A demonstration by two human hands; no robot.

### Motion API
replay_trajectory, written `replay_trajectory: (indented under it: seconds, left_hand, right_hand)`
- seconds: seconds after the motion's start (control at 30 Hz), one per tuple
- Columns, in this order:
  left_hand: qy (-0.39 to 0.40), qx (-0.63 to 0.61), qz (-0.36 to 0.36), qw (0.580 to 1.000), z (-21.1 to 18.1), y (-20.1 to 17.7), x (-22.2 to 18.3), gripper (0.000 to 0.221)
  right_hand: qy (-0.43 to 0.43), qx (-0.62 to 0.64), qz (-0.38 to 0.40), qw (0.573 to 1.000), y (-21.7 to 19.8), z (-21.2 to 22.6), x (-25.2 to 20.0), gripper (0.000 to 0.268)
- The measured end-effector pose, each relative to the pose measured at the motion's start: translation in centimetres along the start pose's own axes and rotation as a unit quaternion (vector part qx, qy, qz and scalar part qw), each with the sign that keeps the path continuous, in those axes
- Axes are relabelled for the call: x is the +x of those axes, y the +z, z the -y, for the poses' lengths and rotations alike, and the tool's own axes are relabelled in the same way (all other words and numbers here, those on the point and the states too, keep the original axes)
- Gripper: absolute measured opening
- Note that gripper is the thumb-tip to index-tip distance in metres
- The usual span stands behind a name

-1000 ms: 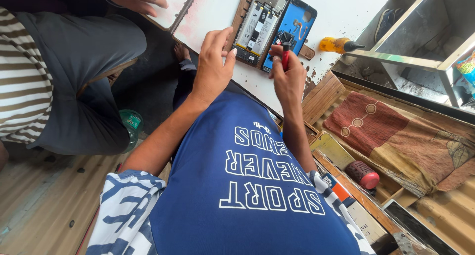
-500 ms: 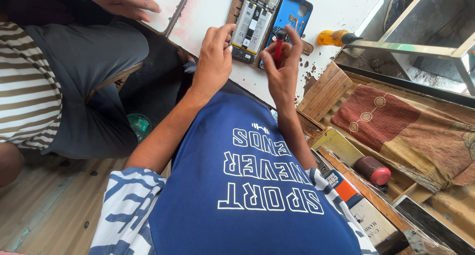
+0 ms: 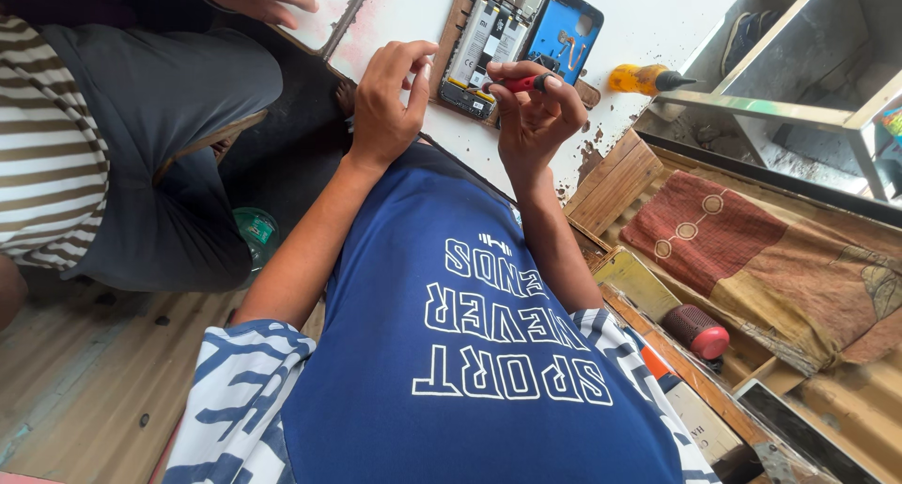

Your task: The person uses a screwdriver to remove screws from a disassembled smartphone, detaches the motherboard, and places it into the phone's back housing. The person then reattaches the motherboard and secures it with screws.

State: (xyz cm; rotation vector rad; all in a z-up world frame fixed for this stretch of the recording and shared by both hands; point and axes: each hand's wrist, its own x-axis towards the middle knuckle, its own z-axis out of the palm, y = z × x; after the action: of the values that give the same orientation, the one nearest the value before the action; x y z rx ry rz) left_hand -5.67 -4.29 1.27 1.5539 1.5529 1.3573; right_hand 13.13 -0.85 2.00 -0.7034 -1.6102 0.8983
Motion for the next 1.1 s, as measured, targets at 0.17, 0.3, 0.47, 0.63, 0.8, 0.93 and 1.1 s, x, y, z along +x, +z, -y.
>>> replay_trajectory:
  seconds: [0.17, 0.3, 0.47, 0.63, 0.8, 0.93, 1.1]
  left_hand:
    - [0.004, 0.009, 0.002, 1.000, 0.3, 0.0, 0.1, 0.023]
    - [0.007, 0.014, 0.003, 1.000, 0.5, 0.1, 0.1, 0.023]
    - [0.009, 0.011, -0.001, 1.000, 0.6, 0.1, 0.1, 0.023]
    - [0.011, 0.015, -0.001, 1.000, 0.7, 0.3, 0.0, 0.022]
    - [0.014, 0.013, -0.004, 1.000, 0.8, 0.2, 0.0, 0.022]
    - [0.017, 0.019, -0.001, 1.000, 0.9, 0.1, 0.0, 0.023]
    - [0.016, 0.014, 0.000, 1.000, 1.0, 0.2, -0.2, 0.022]
  right_hand:
    - [0.014, -0.001, 0.014, 1.000, 0.3, -0.3, -0.1, 0.060]
    - [0.020, -0.001, 0.012, 1.000, 0.2, -0.3, -0.2, 0.058]
    - [0.045, 0.007, 0.058, 0.997, -0.2, -0.1, -0.5, 0.041]
    - [0.010, -0.027, 0.011, 1.000, 0.0, 0.0, -0.2, 0.053]
    - [0.025, -0.014, 0.066, 0.997, 0.7, 1.8, 0.3, 0.034]
    - [0.047, 0.030, 0.023, 0.998, 1.0, 2.8, 0.9, 0.031]
    - [0.060, -0.024, 0.085, 0.994, 0.3, 2.8, 0.6, 0.012]
